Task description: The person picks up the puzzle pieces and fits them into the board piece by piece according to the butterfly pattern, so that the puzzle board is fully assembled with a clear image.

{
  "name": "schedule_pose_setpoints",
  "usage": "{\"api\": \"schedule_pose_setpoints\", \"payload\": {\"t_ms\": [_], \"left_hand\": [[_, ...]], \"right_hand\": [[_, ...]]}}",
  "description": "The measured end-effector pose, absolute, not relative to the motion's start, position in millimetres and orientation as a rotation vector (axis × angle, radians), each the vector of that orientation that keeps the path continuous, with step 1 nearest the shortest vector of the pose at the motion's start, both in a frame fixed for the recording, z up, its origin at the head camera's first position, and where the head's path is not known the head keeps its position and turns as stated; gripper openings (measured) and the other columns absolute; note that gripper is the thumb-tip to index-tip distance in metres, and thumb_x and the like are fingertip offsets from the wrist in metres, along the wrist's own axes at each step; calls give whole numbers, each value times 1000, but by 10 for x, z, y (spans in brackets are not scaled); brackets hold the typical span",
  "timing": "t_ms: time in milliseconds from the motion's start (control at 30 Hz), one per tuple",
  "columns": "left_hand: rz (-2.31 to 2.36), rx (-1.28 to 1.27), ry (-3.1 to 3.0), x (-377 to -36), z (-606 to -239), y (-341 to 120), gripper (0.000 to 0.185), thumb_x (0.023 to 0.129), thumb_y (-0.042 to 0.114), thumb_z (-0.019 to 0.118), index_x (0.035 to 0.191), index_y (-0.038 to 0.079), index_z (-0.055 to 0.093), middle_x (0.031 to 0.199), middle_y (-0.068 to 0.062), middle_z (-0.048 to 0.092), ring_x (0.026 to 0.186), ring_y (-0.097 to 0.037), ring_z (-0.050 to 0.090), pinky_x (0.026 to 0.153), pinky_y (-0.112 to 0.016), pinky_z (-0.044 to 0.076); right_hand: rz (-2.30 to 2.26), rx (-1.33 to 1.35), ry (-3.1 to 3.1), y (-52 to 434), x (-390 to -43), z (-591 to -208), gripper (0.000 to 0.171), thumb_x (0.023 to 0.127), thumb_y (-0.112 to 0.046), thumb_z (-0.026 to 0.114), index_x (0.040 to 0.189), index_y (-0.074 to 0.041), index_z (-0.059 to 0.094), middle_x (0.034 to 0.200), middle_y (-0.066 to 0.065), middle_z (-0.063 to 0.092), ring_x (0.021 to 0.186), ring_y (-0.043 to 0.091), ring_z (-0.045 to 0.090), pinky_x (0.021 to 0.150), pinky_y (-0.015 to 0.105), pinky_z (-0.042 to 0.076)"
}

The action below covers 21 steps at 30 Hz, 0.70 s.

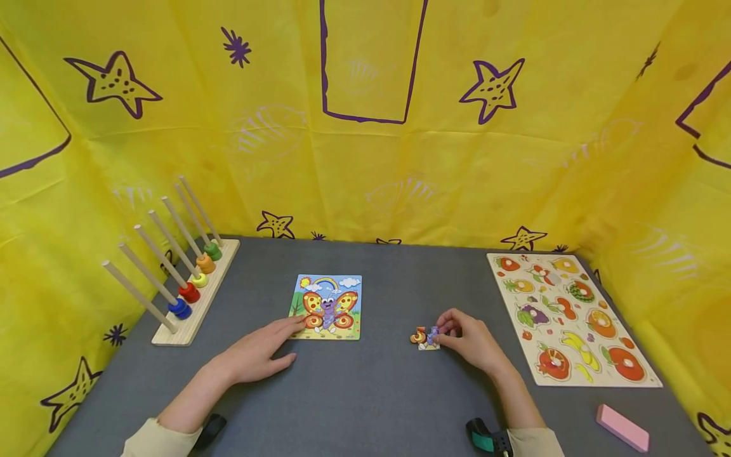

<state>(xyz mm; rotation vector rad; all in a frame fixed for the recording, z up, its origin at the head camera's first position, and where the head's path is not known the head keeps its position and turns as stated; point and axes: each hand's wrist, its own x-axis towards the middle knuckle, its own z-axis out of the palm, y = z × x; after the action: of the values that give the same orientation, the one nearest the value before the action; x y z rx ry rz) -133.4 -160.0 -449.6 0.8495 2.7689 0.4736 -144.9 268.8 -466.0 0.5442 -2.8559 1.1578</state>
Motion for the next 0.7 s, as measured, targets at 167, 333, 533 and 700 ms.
{"api": "schedule_pose_setpoints", "payload": {"t_ms": [167,333,533,700], "left_hand": [[474,858,2771,-1323,-4490,-1608,60,88,32,59,141,13,38,145,-5,34,132,-22,31,101,-45,32],[463,862,2774,-1316,-4486,-1611,61,88,30,59,142,12,36,145,-5,34,131,-23,32,101,-46,33],[455,876,2782,-1314,-4490,-1625,63,88,31,58,144,13,34,145,-4,33,131,-23,32,100,-46,33],[448,897,2788,-1314,-4497,-1633,63,88,32,58,143,13,34,145,-4,33,131,-23,33,100,-45,33]], "right_hand": [[1348,546,-2821,2485,-1507,-4647,15,81,-24,70,93,-16,63,78,-8,65,70,8,60,63,24,46],[1482,494,-2825,2201,-1560,-4672,17,80,-29,70,93,-19,65,79,-8,66,70,10,61,64,24,46],[1542,471,-2824,1809,-1625,-4694,16,81,-30,70,93,-19,67,80,-7,66,71,12,60,63,25,46],[1577,443,-2809,1483,-1671,-4678,16,80,-29,71,92,-18,67,78,-7,66,68,10,59,61,24,45]]}}
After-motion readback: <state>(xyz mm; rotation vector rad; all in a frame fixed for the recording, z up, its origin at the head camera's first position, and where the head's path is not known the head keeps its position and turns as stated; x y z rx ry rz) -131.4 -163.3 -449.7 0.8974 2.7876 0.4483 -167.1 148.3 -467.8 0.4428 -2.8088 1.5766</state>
